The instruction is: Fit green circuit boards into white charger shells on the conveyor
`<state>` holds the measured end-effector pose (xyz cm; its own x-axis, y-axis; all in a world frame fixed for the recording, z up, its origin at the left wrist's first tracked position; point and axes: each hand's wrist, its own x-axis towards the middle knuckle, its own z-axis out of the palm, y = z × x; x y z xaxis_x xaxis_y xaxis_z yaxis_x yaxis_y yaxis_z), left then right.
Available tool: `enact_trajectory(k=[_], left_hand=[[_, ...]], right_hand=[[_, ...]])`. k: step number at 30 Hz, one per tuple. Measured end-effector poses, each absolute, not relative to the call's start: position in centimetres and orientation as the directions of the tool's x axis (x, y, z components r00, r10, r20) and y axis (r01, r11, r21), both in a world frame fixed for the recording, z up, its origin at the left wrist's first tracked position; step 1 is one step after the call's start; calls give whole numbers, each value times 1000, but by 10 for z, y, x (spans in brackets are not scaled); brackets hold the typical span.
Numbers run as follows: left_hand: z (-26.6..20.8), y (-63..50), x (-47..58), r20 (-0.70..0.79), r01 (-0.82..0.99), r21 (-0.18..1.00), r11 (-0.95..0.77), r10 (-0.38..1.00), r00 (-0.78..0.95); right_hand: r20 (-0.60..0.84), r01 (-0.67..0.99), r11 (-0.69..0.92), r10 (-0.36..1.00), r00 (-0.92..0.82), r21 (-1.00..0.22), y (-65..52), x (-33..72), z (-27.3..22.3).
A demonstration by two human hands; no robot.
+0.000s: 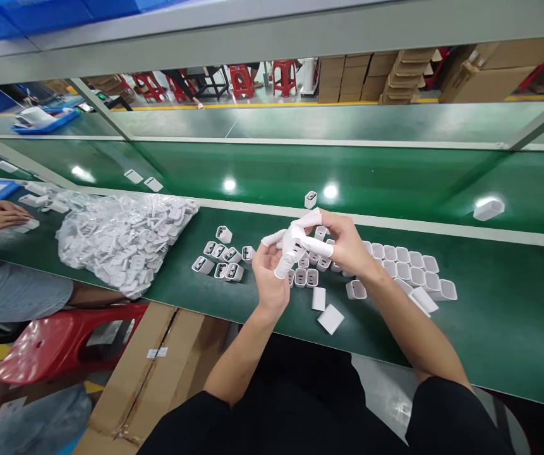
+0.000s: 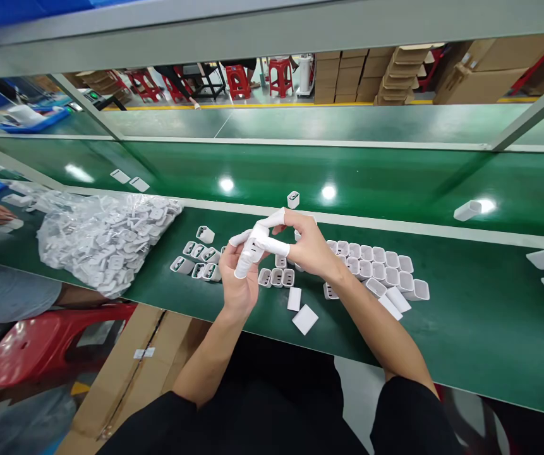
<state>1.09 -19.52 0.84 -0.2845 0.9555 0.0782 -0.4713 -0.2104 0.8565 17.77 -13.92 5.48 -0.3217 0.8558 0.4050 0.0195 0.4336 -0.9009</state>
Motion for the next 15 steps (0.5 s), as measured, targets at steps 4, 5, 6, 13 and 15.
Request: enact_trajectory(k=[4, 5, 6, 13, 15], left_hand=[[9, -197, 9, 86, -443, 871, -213, 954, -288], [9, -197, 8, 94, -439, 872, -216, 954, -283], [8, -197, 8, 100, -438, 872, -218, 956, -277], [8, -199, 19, 37, -505, 848, -162, 968, -249], [11, -199, 24, 21, -529, 833, -159, 966, -256]], right_hand=[[402, 56, 453, 836, -374, -890, -140, 183, 59], [390, 58, 442, 839, -380, -895, -139, 183, 59], [377, 51, 427, 843, -384, -903, -139, 183, 59], [261, -126, 231, 899, -352, -965, -135, 178, 58], [237, -174, 185, 904, -356, -967, -135, 177, 58]])
